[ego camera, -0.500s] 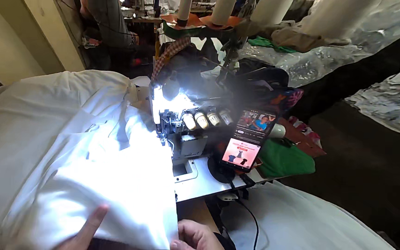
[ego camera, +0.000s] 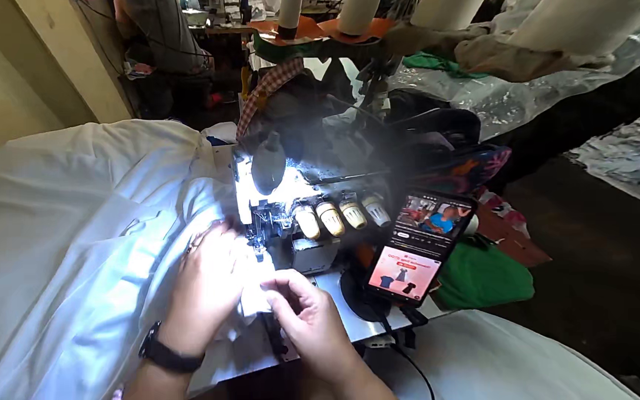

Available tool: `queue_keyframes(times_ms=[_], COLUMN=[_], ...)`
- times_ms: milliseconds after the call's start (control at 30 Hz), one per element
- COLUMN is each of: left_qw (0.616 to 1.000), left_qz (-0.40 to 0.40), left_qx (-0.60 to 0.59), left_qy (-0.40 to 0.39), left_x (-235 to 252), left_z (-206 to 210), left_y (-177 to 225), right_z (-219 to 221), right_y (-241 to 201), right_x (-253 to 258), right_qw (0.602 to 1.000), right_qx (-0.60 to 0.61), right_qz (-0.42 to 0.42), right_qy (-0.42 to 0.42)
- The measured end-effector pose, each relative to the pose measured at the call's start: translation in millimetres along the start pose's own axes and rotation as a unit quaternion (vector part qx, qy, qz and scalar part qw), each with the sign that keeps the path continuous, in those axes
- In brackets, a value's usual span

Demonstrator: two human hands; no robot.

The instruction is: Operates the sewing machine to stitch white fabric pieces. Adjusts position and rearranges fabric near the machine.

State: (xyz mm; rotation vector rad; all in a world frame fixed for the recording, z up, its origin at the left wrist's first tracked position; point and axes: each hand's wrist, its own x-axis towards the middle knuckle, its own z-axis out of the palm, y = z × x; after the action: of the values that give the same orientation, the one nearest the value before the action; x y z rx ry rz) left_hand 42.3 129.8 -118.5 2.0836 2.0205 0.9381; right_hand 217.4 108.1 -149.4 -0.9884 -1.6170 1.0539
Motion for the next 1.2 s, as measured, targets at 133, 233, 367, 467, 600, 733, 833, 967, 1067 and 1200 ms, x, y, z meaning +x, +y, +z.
queue_keyframes(times_ms=[133, 233, 367, 467, 600, 733, 833, 967, 1067, 1200], left_qw=[0.999, 0.997, 1.0, 0.977, 0.921, 0.917, 0.95, 0.981, 0.984, 0.984], left_qz=[0.018, -0.004, -0.026, -0.076, -0.083, 0.022, 0.075, 0.111, 0.115, -0.022], left_qx=[0.039, 0.069, 0.007, -0.168, -0.301, -0.31, -0.223, -0.083, -0.087, -0.166], left_qy=[-0.03, -0.033, 0.011, 0.105, 0.232, 0.251, 0.208, 0.137, 0.107, 0.066], left_x=[35, 59, 65, 38, -20, -73, -90, -93, -96, -114], left_z=[0, 0, 6, 5, -4, 1, 11, 14, 18, 32], left_y=[-11, -16, -29, -39, -24, 8, 20, 12, -15, -54], right_z=[0, 0, 0, -2, 2, 11, 3, -31, -66, -130], right_y=[-7, -10, -15, -21, -28, -24, -22, -28, -34, -48], right_x=[14, 13, 8, 8, 10, 10, 10, -5, -39, -124], right_qw=[0.995, 0.996, 0.996, 0.996, 0.994, 0.985, 0.969, 0.9, 0.875, 0.838], right_qx=[-0.101, -0.092, -0.088, -0.088, -0.105, -0.139, -0.196, -0.422, -0.476, -0.419], right_qz=[-0.013, -0.004, 0.001, -0.002, -0.036, -0.1, -0.146, -0.107, -0.044, 0.174], right_qy=[0.002, -0.008, -0.018, -0.02, 0.0, -0.024, -0.048, -0.032, -0.077, -0.301])
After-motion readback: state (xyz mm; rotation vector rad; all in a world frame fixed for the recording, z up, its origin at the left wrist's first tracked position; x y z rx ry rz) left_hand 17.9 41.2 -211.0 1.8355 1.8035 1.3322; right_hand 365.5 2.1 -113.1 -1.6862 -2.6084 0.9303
